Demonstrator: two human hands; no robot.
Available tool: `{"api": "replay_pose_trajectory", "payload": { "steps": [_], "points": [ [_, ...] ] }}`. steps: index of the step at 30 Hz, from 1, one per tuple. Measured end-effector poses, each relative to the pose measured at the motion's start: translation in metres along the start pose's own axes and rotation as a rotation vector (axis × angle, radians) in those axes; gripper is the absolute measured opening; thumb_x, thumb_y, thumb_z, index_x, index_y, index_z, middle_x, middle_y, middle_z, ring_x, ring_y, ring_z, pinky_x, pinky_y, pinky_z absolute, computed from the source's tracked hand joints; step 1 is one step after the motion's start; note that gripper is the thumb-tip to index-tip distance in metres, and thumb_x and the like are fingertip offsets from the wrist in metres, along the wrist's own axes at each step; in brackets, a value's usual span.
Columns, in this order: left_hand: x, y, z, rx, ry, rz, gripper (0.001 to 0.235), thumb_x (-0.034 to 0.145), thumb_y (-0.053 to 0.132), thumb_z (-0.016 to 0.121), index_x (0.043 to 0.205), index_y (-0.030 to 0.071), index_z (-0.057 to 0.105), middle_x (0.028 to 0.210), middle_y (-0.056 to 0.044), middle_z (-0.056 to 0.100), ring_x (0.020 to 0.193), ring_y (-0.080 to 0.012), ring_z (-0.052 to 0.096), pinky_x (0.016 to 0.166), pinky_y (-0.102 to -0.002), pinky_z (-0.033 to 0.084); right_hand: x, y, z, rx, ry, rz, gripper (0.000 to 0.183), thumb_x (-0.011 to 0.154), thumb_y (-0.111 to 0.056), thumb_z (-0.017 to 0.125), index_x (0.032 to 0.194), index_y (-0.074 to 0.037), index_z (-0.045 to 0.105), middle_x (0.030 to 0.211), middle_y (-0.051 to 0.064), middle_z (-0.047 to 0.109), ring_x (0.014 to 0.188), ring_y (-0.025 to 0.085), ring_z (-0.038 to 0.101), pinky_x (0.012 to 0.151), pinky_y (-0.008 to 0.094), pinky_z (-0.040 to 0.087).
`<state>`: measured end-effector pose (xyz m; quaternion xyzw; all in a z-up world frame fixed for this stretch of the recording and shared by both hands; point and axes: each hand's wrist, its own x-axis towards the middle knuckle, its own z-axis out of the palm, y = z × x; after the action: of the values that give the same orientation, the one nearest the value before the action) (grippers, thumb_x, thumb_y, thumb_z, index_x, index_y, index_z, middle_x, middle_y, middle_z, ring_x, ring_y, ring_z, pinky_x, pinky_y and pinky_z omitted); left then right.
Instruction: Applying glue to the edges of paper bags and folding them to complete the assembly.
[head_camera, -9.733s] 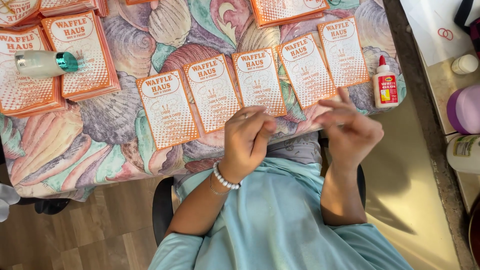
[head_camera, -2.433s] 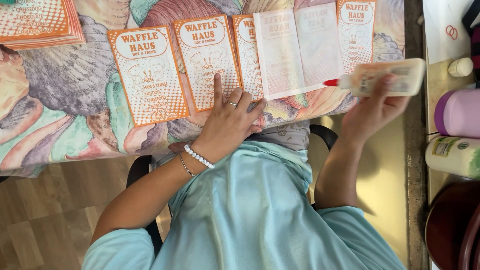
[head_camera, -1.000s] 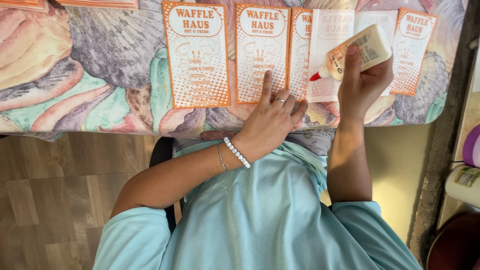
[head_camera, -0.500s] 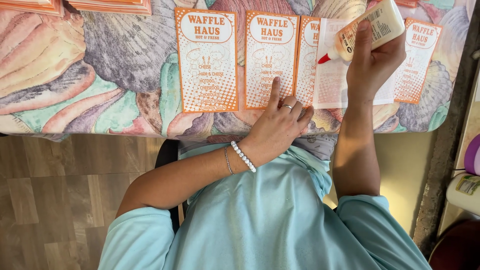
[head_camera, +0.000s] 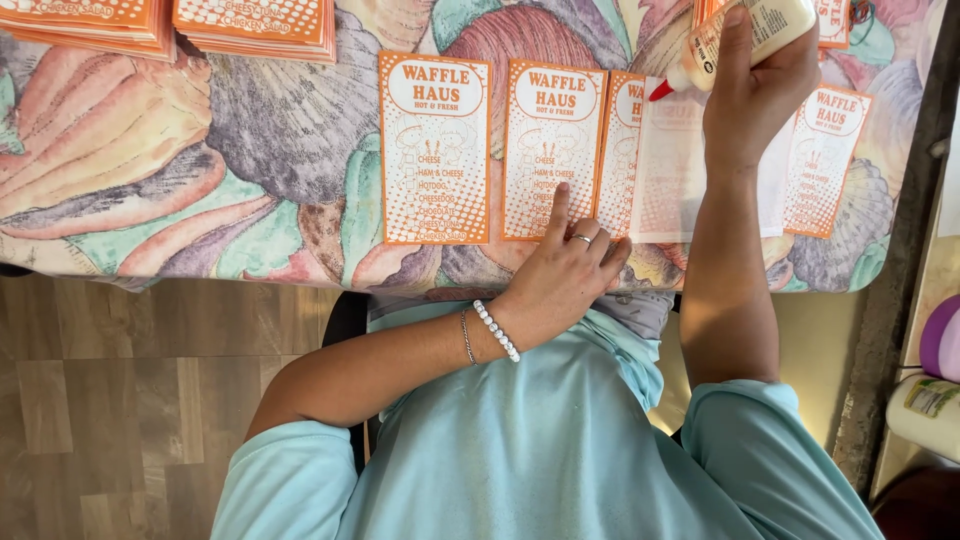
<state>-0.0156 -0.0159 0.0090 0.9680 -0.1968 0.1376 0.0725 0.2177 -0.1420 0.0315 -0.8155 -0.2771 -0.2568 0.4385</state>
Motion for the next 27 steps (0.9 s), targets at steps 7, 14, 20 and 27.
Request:
{"api": "replay_pose_trajectory", "payload": {
  "steps": [7, 14, 20, 27],
  "points": [
    [0.000, 0.000, 0.001, -0.031, 0.006, -0.021, 0.049, 0.098, 0.055, 0.055, 0.131, 0.019, 0.063, 0.093, -0.004, 0.060, 0.095, -0.0269, 0.055, 0.120, -0.071, 0.026, 0.010, 0.017, 0.010, 0.006, 0.043, -0.001, 0.036, 0.112, -0.020, 0.078, 0.092, -0.005, 0.053, 0.073, 0.002, 0.048, 0.066, 0.013, 0.039, 0.058, 0.032, 0.033],
    [0.000, -0.005, -0.014, -0.101, -0.003, 0.012, 0.053, 0.094, 0.041, 0.058, 0.139, 0.011, 0.063, 0.097, -0.006, 0.062, 0.106, -0.0319, 0.057, 0.121, -0.073, 0.024, 0.009, 0.024, -0.033, 0.350, 0.338, 0.426, 0.025, 0.098, -0.024, 0.076, 0.112, -0.006, 0.068, 0.087, 0.009, 0.069, 0.070, 0.016, 0.062, 0.052, 0.031, 0.044],
    [0.029, -0.021, -0.047, -0.334, 0.211, 0.008, 0.023, 0.101, 0.029, 0.063, 0.098, 0.006, 0.066, 0.070, -0.008, 0.066, 0.076, -0.0305, 0.063, 0.112, -0.060, 0.039, -0.033, -0.013, -0.154, 0.768, 0.629, 0.783, 0.040, 0.084, -0.019, 0.084, 0.113, 0.005, 0.071, 0.094, 0.015, 0.072, 0.085, 0.029, 0.073, 0.068, 0.041, 0.065],
    [0.184, -0.055, 0.017, -0.485, 0.184, -0.054, 0.022, 0.098, 0.032, 0.064, 0.088, 0.013, 0.064, 0.085, -0.008, 0.069, 0.076, -0.0347, 0.068, 0.065, -0.050, 0.050, -0.146, 0.068, -0.237, 0.226, 1.021, 0.816, 0.038, 0.082, -0.010, 0.078, 0.117, -0.013, 0.063, 0.113, 0.015, 0.073, 0.093, 0.029, 0.080, 0.055, 0.036, 0.068]
  ]
}}
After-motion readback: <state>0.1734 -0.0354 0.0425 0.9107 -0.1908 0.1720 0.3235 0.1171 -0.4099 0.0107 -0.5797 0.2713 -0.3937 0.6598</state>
